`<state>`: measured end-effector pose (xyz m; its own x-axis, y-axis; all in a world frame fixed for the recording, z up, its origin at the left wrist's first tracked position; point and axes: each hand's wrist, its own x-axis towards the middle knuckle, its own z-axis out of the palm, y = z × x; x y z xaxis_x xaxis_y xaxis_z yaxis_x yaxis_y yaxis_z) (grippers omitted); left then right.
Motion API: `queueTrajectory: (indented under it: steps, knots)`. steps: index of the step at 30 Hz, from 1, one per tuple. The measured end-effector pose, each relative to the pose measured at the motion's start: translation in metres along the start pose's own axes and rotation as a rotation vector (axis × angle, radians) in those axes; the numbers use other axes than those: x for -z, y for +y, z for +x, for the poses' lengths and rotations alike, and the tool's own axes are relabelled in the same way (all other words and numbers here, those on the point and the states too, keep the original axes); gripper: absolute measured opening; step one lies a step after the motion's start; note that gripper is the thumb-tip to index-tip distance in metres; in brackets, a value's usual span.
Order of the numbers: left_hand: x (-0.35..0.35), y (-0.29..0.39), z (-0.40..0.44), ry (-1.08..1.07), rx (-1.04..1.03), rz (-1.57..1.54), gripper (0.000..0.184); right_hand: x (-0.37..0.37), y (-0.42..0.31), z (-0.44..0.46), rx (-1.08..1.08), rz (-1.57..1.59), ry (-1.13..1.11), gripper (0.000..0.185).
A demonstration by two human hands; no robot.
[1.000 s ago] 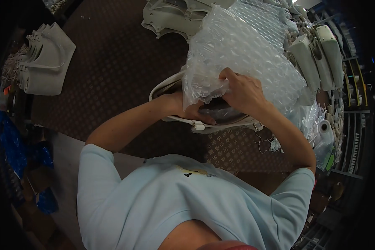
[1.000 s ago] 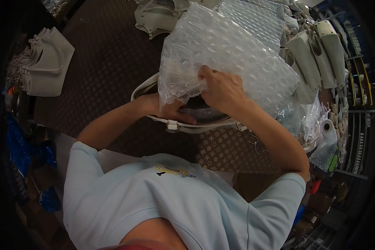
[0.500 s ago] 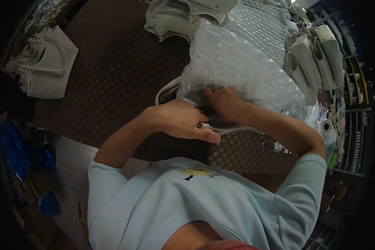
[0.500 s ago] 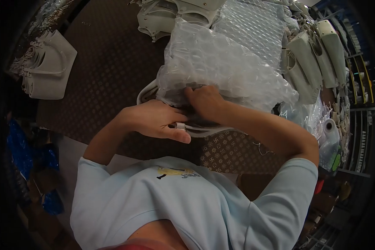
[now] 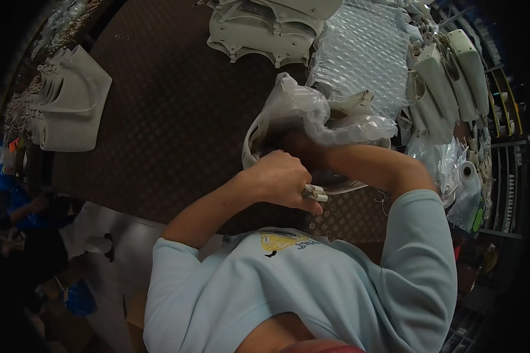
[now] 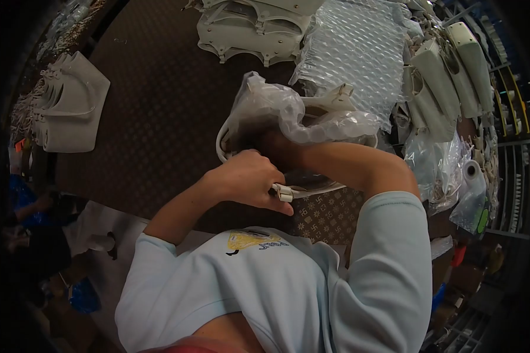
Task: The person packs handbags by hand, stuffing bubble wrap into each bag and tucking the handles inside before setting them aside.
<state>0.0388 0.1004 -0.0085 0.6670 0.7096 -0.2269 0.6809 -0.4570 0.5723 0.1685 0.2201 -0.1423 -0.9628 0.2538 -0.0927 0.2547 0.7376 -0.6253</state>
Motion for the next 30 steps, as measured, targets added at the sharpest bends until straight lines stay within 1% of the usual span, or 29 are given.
queueTrajectory:
  steps: [1,2,7,9,11,13,15,16,18,19,20,21,22,24,25,27,28,30]
  knots:
    - [-0.002,0.001,0.000,-0.006,-0.005,0.001,0.059,0.002,0.000,-0.002,0.185,-0.247,-0.019,0.039]
    - [-0.004,0.003,0.001,-0.011,-0.007,-0.001,0.058,0.000,-0.003,-0.005,0.172,-0.241,-0.009,0.039]
    - [-0.009,0.002,0.004,0.018,-0.028,0.021,0.056,0.003,-0.054,-0.006,-0.286,0.282,-0.075,0.037]
    - [-0.004,0.005,0.004,0.037,0.082,-0.017,0.055,0.022,-0.055,-0.032,-0.476,0.505,-0.109,0.037]
    - [0.001,0.005,0.004,0.044,0.104,-0.038,0.055,0.026,-0.074,-0.001,-0.669,0.723,-0.150,0.037]
    - [0.000,0.003,0.002,0.053,0.142,-0.058,0.054,0.040,-0.082,0.002,-0.849,0.941,-0.198,0.037]
    - [-0.005,0.001,-0.001,0.092,0.092,-0.040,0.053,0.076,-0.100,-0.016,-0.669,0.512,-0.487,0.037]
    - [-0.005,0.001,-0.001,0.095,0.094,-0.048,0.053,0.082,-0.100,-0.025,-0.671,0.510,-0.495,0.037]
    - [-0.003,0.002,0.000,0.087,0.118,-0.059,0.052,0.091,-0.095,-0.045,-0.842,-0.041,-0.776,0.042]
    - [-0.004,0.002,0.001,0.086,0.118,-0.060,0.052,0.075,-0.043,-0.080,-0.842,-0.040,-0.777,0.042]
    - [-0.006,0.002,0.001,0.097,0.104,-0.028,0.052,0.058,0.007,-0.109,-0.436,0.232,-0.649,0.043]
    - [-0.008,0.003,0.001,0.104,0.089,0.003,0.052,0.035,0.052,-0.118,-0.026,0.486,-0.497,0.045]
    - [-0.009,0.004,0.001,0.096,0.088,0.005,0.052,0.028,0.049,-0.109,-0.025,0.493,-0.491,0.045]
    - [-0.006,0.004,0.001,0.070,0.111,-0.009,0.052,0.017,0.037,-0.080,-0.386,-0.101,-0.735,0.041]
    - [-0.005,0.001,0.000,0.078,0.116,0.000,0.052,0.021,0.033,-0.078,-0.379,-0.112,-0.729,0.041]
    - [-0.007,-0.004,-0.004,0.146,0.101,-0.061,0.051,0.025,0.009,-0.080,-0.453,-0.274,-0.512,0.038]
    - [-0.007,-0.004,-0.005,0.133,0.102,-0.073,0.051,0.033,-0.014,-0.080,-0.455,-0.258,-0.521,0.038]
    - [-0.002,-0.004,-0.002,0.106,0.105,-0.095,0.051,0.060,-0.053,-0.073,-0.777,-0.272,-0.329,0.037]
